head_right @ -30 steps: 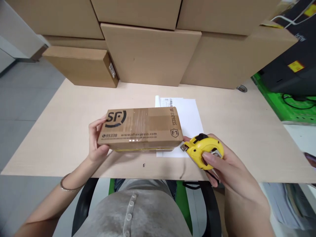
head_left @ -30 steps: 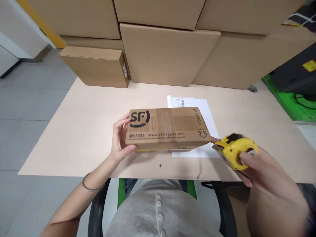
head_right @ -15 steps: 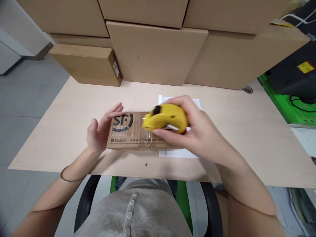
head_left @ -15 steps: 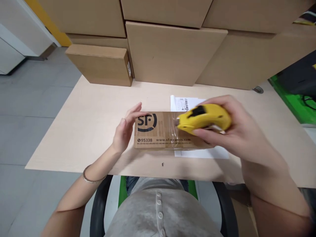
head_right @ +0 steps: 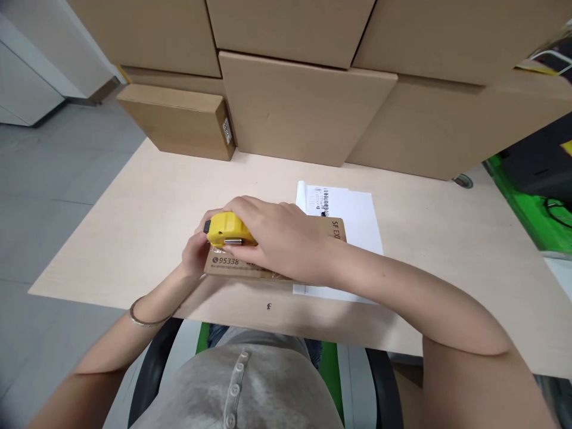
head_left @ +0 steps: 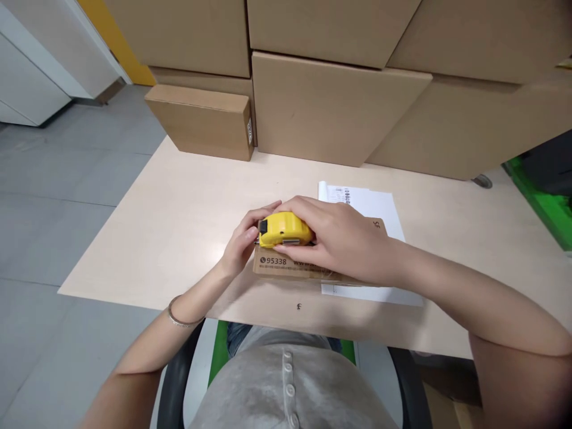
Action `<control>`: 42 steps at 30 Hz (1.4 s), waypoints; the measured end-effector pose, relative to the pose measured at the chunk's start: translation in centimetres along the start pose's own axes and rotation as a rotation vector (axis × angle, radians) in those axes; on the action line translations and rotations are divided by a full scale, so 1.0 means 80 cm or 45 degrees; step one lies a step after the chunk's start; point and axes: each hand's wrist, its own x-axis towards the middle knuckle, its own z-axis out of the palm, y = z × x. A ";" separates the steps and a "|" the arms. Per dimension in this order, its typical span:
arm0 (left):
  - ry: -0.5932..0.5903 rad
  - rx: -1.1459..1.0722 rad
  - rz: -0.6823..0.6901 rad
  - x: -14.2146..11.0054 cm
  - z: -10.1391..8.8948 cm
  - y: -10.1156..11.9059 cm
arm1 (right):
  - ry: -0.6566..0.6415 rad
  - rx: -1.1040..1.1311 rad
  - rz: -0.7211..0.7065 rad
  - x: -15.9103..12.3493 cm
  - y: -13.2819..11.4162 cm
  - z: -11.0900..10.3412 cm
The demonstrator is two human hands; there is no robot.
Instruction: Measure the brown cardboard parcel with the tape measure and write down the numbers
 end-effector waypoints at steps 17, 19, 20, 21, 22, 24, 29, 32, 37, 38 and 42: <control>-0.092 0.101 -0.005 0.002 -0.013 -0.008 | 0.325 0.119 0.663 -0.199 0.095 -0.069; -0.099 0.094 0.007 0.002 -0.013 -0.009 | 0.335 0.135 0.696 -0.203 0.097 -0.069; -0.105 0.089 0.018 0.002 -0.014 -0.010 | 0.340 0.150 0.692 -0.203 0.097 -0.067; -0.108 0.081 0.030 0.002 -0.015 -0.011 | 0.338 0.167 0.688 -0.202 0.098 -0.066; -0.117 0.072 0.046 0.002 -0.015 -0.011 | 0.331 0.182 0.682 -0.200 0.098 -0.065; -0.139 0.056 0.086 0.004 -0.016 -0.012 | 0.328 0.192 0.662 -0.197 0.099 -0.064; -0.185 0.032 0.130 0.008 -0.017 -0.014 | 0.298 0.069 0.620 -0.192 0.092 -0.074; -0.186 0.024 0.136 0.008 -0.017 -0.014 | 0.250 0.023 0.492 -0.175 0.080 -0.081; -0.174 0.083 0.085 0.000 -0.023 -0.016 | 0.134 -0.070 0.191 -0.106 0.051 -0.067; -0.179 0.110 0.088 -0.002 -0.025 -0.017 | 0.118 -0.104 0.150 -0.090 0.043 -0.059; -0.282 0.274 0.172 -0.011 -0.038 -0.014 | 0.060 -0.224 -0.112 -0.038 0.010 -0.022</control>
